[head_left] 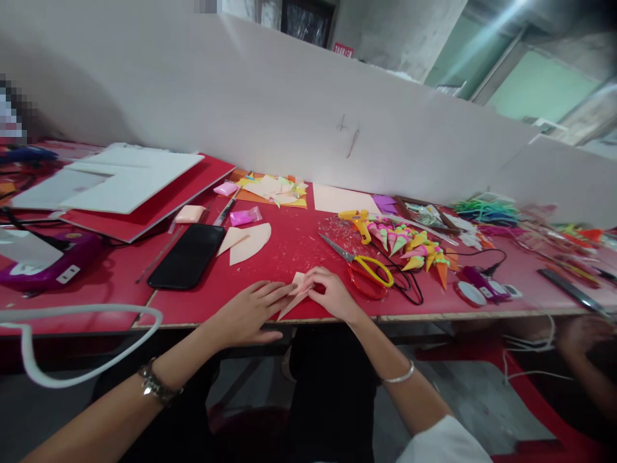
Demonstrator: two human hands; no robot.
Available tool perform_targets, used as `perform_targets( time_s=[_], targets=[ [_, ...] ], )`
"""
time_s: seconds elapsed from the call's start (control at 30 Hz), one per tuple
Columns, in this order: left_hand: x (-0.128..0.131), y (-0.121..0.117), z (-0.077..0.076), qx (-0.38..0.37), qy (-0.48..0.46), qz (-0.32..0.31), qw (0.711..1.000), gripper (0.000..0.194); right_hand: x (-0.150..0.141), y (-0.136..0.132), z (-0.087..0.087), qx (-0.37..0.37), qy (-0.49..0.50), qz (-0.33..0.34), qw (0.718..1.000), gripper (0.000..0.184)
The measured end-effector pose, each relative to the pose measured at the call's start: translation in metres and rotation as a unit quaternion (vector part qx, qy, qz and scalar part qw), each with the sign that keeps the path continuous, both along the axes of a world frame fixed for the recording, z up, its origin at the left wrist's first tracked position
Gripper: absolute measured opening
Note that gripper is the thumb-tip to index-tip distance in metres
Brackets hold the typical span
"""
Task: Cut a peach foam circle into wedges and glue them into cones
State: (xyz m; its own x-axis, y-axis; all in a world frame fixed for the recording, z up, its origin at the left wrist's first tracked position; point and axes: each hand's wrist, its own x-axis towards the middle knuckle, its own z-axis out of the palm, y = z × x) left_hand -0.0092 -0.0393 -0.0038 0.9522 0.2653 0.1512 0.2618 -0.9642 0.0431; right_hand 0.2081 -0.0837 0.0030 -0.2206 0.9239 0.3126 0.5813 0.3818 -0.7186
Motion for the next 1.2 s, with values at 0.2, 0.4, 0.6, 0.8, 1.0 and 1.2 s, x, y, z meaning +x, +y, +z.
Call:
perform_targets(
  time_s=[0.2,0.4,0.6,0.8,1.0,1.2],
  targets=[
    [0.008,-0.004,-0.004,0.001,0.000,-0.040,0.999,0.062,0.004,0.004,0.000,0.025,-0.008,-0.019,0.999,0.018],
    [0.007,0.005,0.004,-0.053,-0.007,-0.014,0.999,0.055,0.040,0.010,0.009,0.040,-0.046,-0.079,0.995,0.018],
    [0.006,0.044,-0.001,-0.058,-0.007,0.052,0.997,0.050,0.115,0.037,0.014,0.033,-0.093,-0.325,0.940,0.026],
    [0.023,0.070,0.003,-0.055,-0.017,0.050,0.997,0.040,0.147,0.073,0.006,-0.049,-0.290,-0.418,0.860,0.049],
    [0.024,0.073,-0.003,-0.032,-0.025,0.052,0.998,0.040,0.158,0.098,-0.008,-0.075,-0.285,-0.410,0.863,0.032],
    [0.019,0.066,-0.006,-0.011,-0.016,0.083,0.996,0.042,0.164,0.103,0.007,-0.059,-0.267,-0.427,0.862,0.036]
  ],
)
